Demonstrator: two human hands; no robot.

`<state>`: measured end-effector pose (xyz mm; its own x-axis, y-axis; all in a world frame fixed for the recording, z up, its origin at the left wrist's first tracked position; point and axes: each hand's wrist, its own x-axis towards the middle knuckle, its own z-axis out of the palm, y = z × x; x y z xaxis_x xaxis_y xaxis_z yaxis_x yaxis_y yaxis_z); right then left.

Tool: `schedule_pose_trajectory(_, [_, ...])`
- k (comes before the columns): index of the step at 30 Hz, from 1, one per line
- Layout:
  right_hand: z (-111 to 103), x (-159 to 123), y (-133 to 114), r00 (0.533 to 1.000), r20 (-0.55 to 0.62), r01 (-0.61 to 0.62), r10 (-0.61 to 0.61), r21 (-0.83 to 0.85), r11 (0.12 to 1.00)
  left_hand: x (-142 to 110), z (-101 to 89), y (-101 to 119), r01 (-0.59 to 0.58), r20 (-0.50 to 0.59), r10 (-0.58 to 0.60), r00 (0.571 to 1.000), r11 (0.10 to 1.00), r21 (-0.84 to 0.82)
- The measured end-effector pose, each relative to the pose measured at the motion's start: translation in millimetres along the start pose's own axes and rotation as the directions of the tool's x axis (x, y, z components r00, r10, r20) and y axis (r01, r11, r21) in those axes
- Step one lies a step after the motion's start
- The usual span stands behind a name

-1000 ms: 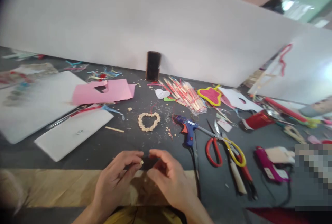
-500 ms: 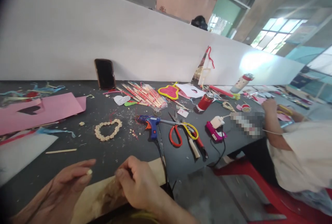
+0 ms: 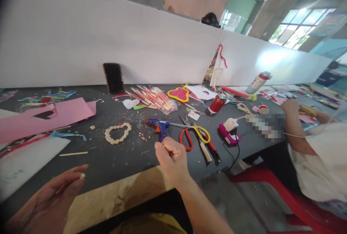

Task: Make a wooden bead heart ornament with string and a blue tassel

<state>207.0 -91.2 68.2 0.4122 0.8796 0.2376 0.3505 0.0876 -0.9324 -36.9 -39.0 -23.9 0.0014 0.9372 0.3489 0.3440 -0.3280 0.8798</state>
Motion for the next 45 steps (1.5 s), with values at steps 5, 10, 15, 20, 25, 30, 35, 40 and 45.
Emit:
schedule_pose_trajectory(5, [13, 5, 5, 0.999, -0.043, 0.012, -0.011, 0.01, 1.0, 3, 3.3, 8, 0.021, 0.084, -0.024, 0.996, 0.999, 0.038])
schedule_pose_trajectory(10, [17, 12, 15, 0.999, 0.008, -0.045, 0.045, 0.022, 0.999, 9, 4.7, 10, 0.08, 0.076, -0.08, 0.994, 0.997, 0.0])
schedule_pose_trajectory(15, [0, 32, 22, 0.959, 0.073, 0.282, -0.272, -0.285, 0.916, 14, 5.6, 12, 0.097, 0.098, -0.097, 0.99, 0.995, 0.012])
schedule_pose_trajectory(20, [-12, 58, 38, 0.867, 0.097, 0.423, -0.489, -0.662, 0.618, 14, 6.4, 8, 0.062, 0.131, -0.064, 0.989, 0.998, 0.019])
schedule_pose_trajectory(25, [-6, 81, 40, 0.906, 0.163, 0.349, -0.391, -0.811, 0.47, 16, 11.3, 9, 0.002, 0.178, 0.003, 0.984, 1.0, -0.028])
schedule_pose_trajectory(30, [19, 87, 39, 0.874, 0.415, 0.486, -0.252, -0.744, 0.459, 19, 19.3, 22, -0.078, 0.198, 0.087, 0.976, 0.996, -0.053])
schedule_pose_trajectory(35, [43, 92, 44, 0.834, 0.511, 0.544, -0.206, -0.702, 0.46, 20, 22.4, 20, -0.074, 0.178, 0.077, 0.981, 0.997, -0.024])
schedule_pose_trajectory(40, [51, 99, 46, 0.829, 0.538, 0.55, -0.153, -0.733, 0.399, 22, 23.8, 17, -0.054, 0.172, 0.06, 0.983, 0.998, -0.041])
schedule_pose_trajectory(45, [41, 98, 44, 0.878, 0.466, 0.476, -0.111, -0.827, 0.3, 24, 22.8, 22, -0.085, 0.127, 0.096, 0.987, 0.992, -0.089])
